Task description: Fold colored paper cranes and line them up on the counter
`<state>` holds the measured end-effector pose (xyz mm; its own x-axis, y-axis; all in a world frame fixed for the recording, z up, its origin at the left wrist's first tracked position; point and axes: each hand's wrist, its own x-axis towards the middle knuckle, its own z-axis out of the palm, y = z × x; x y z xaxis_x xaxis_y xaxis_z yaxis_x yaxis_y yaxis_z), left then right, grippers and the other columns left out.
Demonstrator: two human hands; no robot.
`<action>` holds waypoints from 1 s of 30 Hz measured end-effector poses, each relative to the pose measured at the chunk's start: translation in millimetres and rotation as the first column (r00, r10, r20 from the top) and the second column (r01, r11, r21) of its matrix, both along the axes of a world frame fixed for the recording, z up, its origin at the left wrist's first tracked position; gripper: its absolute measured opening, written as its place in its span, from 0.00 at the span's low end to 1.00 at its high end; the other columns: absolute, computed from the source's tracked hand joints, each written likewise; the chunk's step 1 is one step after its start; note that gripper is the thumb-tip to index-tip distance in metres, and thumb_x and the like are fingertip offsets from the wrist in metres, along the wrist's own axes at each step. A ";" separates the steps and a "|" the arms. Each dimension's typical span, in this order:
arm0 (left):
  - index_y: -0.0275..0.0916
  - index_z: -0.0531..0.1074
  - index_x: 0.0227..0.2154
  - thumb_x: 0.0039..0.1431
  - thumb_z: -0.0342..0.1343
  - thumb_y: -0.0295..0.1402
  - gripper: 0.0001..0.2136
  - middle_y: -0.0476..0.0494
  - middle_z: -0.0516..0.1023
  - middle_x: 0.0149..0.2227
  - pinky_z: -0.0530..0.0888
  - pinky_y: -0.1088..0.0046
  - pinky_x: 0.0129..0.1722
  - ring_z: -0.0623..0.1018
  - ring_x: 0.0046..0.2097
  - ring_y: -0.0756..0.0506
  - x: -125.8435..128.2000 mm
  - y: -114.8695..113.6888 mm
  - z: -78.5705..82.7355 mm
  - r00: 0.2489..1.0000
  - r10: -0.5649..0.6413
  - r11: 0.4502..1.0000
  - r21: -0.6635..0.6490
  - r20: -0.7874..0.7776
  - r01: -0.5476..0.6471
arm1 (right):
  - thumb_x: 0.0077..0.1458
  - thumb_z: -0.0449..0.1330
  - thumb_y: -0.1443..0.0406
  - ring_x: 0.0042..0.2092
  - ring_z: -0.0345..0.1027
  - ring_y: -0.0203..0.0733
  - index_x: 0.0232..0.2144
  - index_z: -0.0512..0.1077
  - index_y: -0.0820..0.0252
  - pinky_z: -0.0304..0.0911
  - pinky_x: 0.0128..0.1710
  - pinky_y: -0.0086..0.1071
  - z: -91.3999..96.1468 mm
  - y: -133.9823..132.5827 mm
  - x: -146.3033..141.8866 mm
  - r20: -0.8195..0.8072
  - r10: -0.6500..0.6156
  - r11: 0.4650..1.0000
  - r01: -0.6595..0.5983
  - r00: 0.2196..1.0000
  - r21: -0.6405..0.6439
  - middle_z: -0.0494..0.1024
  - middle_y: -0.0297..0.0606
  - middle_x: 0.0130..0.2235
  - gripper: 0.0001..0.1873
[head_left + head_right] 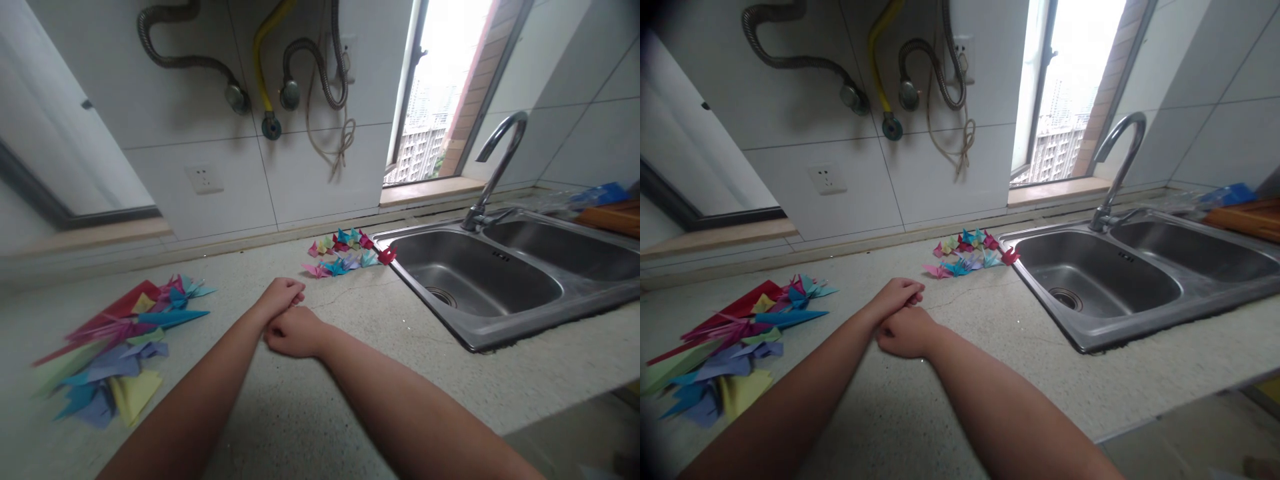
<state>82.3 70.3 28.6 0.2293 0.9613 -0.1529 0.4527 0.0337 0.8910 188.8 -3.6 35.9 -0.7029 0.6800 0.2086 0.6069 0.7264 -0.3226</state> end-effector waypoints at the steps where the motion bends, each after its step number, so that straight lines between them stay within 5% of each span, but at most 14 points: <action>1: 0.34 0.77 0.33 0.55 0.56 0.41 0.14 0.41 0.80 0.30 0.70 0.75 0.28 0.75 0.28 0.49 -5.3 -6.3 -0.2 1.000 0.010 1.000 0.008 0.010 -0.010 | 0.57 0.56 0.60 0.32 0.71 0.42 0.29 0.79 0.60 0.57 0.32 0.31 0.5 -0.3 0.1 -0.002 0.003 1.000 -0.003 1.000 0.007 0.81 0.39 0.30 0.14; 8: 0.39 0.77 0.38 0.60 0.49 0.38 0.13 0.42 0.81 0.37 0.72 0.70 0.41 0.79 0.40 0.44 -39.9 -48.1 -14.0 0.985 0.150 0.940 0.321 -0.084 -0.116 | 0.57 0.56 0.60 0.33 0.71 0.41 0.31 0.80 0.59 0.56 0.32 0.30 6.7 -0.4 10.1 0.056 -0.024 1.000 0.023 0.998 0.011 0.81 0.40 0.33 0.14; 14: 0.42 0.76 0.38 0.61 0.48 0.35 0.11 0.42 0.79 0.41 0.71 0.67 0.48 0.76 0.45 0.43 -41.0 -59.2 -9.7 0.962 0.021 0.832 0.538 -0.272 0.134 | 0.58 0.54 0.61 0.30 0.67 0.37 0.27 0.76 0.60 0.50 0.30 0.29 24.9 12.7 54.8 -0.129 -0.310 0.945 0.320 0.942 0.069 0.79 0.38 0.28 0.14; 16: 0.43 0.76 0.37 0.61 0.48 0.33 0.11 0.42 0.79 0.40 0.71 0.65 0.48 0.76 0.45 0.42 -40.3 -58.3 -9.0 0.953 0.005 0.811 0.559 -0.303 0.174 | 0.60 0.52 0.61 0.30 0.66 0.36 0.27 0.76 0.60 0.51 0.30 0.29 34.2 20.7 85.7 -0.259 -0.485 0.859 0.510 0.835 0.038 0.78 0.37 0.28 0.16; 19: 0.43 0.75 0.37 0.61 0.47 0.33 0.10 0.43 0.78 0.40 0.71 0.64 0.49 0.76 0.46 0.42 -40.5 -53.2 -12.2 0.946 -0.005 0.799 0.568 -0.323 0.198 | 0.58 0.52 0.60 0.33 0.68 0.37 0.31 0.76 0.59 0.54 0.32 0.28 44.5 31.3 147.3 -0.464 -0.695 0.654 0.751 0.550 -0.091 0.78 0.36 0.30 0.15; 23: 0.43 0.75 0.36 0.61 0.48 0.33 0.10 0.44 0.79 0.40 0.70 0.63 0.48 0.75 0.45 0.41 -39.0 -45.1 -16.6 0.942 -0.011 0.788 0.577 -0.337 0.216 | 0.54 0.53 0.61 0.35 0.69 0.40 0.33 0.77 0.59 0.57 0.34 0.30 38.8 41.3 224.8 -0.565 -0.788 0.404 0.897 0.243 -0.178 0.79 0.38 0.32 0.14; 25: 0.42 0.75 0.36 0.61 0.47 0.32 0.10 0.44 0.79 0.39 0.70 0.63 0.48 0.75 0.45 0.41 -37.7 -42.5 -16.7 0.939 -0.017 0.782 0.580 -0.344 0.226 | 0.53 0.52 0.62 0.36 0.70 0.42 0.34 0.77 0.60 0.59 0.35 0.31 27.8 47.7 244.6 -0.600 -0.789 0.337 0.911 0.134 -0.240 0.80 0.39 0.34 0.14; 27: 0.41 0.75 0.36 0.61 0.47 0.32 0.11 0.44 0.79 0.39 0.70 0.63 0.47 0.75 0.45 0.42 -36.8 -40.9 -16.1 0.935 -0.017 0.783 0.577 -0.354 0.233 | 0.52 0.52 0.63 0.37 0.70 0.42 0.36 0.77 0.60 0.61 0.37 0.32 15.3 55.1 248.0 -0.601 -0.784 0.358 0.903 0.152 -0.239 0.80 0.40 0.35 0.15; 30: 0.41 0.75 0.36 0.62 0.47 0.32 0.10 0.44 0.79 0.39 0.69 0.63 0.47 0.75 0.44 0.42 -36.4 -39.5 -15.6 0.925 -0.023 0.785 0.566 -0.380 0.252 | 0.51 0.54 0.65 0.39 0.70 0.43 0.37 0.77 0.58 0.63 0.42 0.33 -0.1 64.4 231.3 -0.528 -0.770 0.496 0.856 0.358 -0.143 0.79 0.39 0.38 0.14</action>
